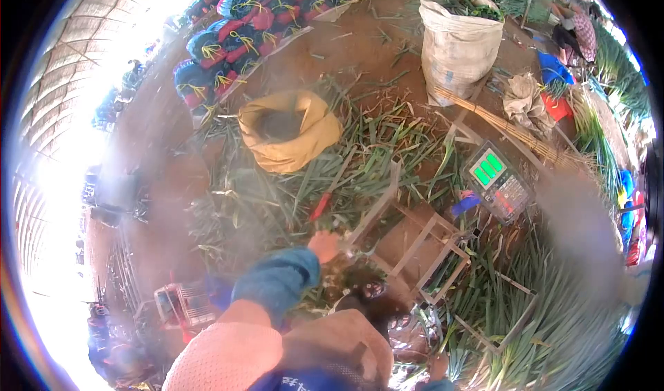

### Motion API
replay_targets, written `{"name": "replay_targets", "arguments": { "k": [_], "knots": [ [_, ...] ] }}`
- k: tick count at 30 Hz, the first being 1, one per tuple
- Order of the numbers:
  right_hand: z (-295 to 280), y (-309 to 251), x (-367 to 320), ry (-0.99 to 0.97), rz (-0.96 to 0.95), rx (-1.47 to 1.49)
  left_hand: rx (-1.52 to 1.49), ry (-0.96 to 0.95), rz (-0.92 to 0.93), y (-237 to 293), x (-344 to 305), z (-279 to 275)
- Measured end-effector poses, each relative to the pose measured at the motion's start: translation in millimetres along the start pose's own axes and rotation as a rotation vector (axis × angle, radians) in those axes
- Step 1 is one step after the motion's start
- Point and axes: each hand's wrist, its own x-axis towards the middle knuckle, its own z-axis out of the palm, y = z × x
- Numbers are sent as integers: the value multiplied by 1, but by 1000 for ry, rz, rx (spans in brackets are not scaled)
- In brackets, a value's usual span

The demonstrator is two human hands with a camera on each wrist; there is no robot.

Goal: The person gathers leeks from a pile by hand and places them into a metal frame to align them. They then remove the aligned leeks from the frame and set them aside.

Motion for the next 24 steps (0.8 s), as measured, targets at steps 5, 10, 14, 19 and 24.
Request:
{"name": "replay_targets", "arguments": {
  "k": [5, 10, 14, 19, 24],
  "knots": [
    [-2, 2, -40, 41, 519, 181, -16, 144, 316, 64, 1, -18],
    [16, 82, -59, 104, 201, -197, -262, 104, 477, 160, 1, 38],
    [-33, -2, -17, -39, 311, -1, -374, -55, 605, 215, -15, 90],
    [-101, 2, 8, 5, 290, -53, -520, -429, 436, 240, -30, 154],
    [-182, 84, 10, 194, 553, -97, -116, -421, 368, 321, -69, 95]
  ]
}}
